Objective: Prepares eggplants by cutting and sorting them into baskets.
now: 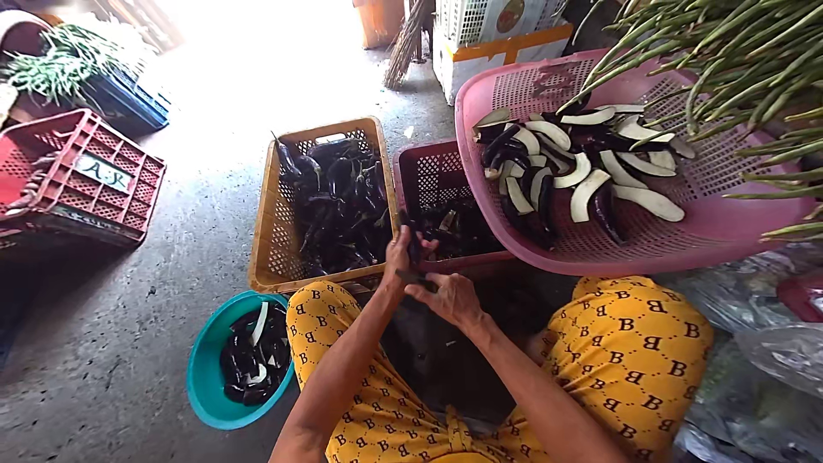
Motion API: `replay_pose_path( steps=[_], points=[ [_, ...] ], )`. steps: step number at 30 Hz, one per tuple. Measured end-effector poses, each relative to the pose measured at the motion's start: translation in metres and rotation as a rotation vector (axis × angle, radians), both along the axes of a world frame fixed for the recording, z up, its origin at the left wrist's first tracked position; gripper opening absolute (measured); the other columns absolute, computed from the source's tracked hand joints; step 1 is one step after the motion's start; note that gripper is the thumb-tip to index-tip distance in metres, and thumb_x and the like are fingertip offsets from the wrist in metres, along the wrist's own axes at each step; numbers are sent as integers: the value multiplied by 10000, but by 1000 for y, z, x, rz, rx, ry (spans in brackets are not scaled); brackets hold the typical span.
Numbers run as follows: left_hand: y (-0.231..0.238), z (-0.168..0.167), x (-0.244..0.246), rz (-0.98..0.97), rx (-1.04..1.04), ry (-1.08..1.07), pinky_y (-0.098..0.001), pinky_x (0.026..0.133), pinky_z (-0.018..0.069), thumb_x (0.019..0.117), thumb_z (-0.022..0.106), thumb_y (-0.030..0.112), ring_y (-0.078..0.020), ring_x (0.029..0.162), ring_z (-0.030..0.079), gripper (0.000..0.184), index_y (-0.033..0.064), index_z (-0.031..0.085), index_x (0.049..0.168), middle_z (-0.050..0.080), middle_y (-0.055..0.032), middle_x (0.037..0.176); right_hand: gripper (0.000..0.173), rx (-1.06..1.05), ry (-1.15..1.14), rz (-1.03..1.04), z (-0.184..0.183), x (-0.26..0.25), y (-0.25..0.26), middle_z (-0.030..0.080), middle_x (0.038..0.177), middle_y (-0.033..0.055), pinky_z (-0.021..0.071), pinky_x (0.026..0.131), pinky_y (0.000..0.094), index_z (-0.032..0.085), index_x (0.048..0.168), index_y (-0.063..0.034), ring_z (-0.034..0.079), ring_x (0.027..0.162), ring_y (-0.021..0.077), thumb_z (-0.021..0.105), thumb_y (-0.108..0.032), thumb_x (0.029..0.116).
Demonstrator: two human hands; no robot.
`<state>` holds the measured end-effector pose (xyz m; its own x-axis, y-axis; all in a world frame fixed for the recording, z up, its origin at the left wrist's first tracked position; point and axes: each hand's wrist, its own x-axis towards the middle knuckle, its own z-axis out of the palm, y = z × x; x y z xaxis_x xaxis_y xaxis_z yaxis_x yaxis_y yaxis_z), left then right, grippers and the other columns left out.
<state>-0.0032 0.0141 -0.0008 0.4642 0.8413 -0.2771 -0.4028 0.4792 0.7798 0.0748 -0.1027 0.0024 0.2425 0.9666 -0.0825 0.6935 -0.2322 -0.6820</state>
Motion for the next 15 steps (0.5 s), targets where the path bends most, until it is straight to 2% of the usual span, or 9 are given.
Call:
replay_pose_path(
  steps=[2,3,5,6,8,9,11,13,15],
  points=[
    [9,-1,-2,69,39,106,-356,754,622,1140,292,253,-156,705,669,307,33,472,1255,620,-51,839,819,46,38,-40,3,-3,-2,674,762,211,516,699,577,704,939,40,691,774,389,507,-755,901],
    [8,1,-4,1,113,176,-349,750,615,1137,305,229,-157,731,671,306,26,452,1311,631,-67,882,755,62,121,-113,8,4,2,689,828,228,534,757,596,701,1027,60,694,828,397,585,-677,915],
    [-1,4,-9,-223,264,295,-332,763,581,1099,402,143,-154,798,664,364,12,406,1438,659,-99,986,603,126,338,-282,13,26,11,683,928,227,537,840,546,628,1210,84,669,877,343,700,-454,948],
    [-8,5,-10,-338,304,316,-327,773,597,1070,472,109,-151,815,684,428,6,365,1471,671,-111,1020,565,148,432,-342,12,36,15,666,920,184,543,797,472,584,1283,61,642,819,271,734,-369,947],
    [-15,6,-10,-486,304,286,-298,760,592,1024,551,58,-136,805,686,398,-13,391,1381,675,-103,1004,426,207,680,-433,9,48,18,604,793,56,476,549,243,569,1260,7,527,579,81,761,-188,934],
    [-16,5,-10,-522,282,255,-291,759,589,1020,543,45,-133,802,682,329,-15,422,1320,670,-90,980,354,230,828,-470,9,48,18,601,752,41,437,481,198,586,1229,16,488,510,47,744,-107,937],
    [-15,7,-13,-531,198,205,-309,777,595,1059,444,72,-147,824,692,220,-10,473,1262,678,-88,972,252,233,987,-506,12,49,15,595,712,30,414,444,174,598,1207,22,454,459,30,672,-67,983],
    [-13,12,-14,-486,106,190,-314,777,604,1107,335,153,-159,842,704,291,-5,508,1280,694,-95,978,197,232,1026,-518,14,50,13,576,681,17,409,439,168,592,1202,17,438,442,25,600,-80,1030],
    [-13,15,-14,-440,37,184,-302,761,603,1123,289,206,-155,841,702,353,9,530,1291,695,-95,987,212,245,1037,-533,16,51,13,563,672,15,398,429,166,596,1233,20,419,431,23,573,-70,1042]
  ],
)
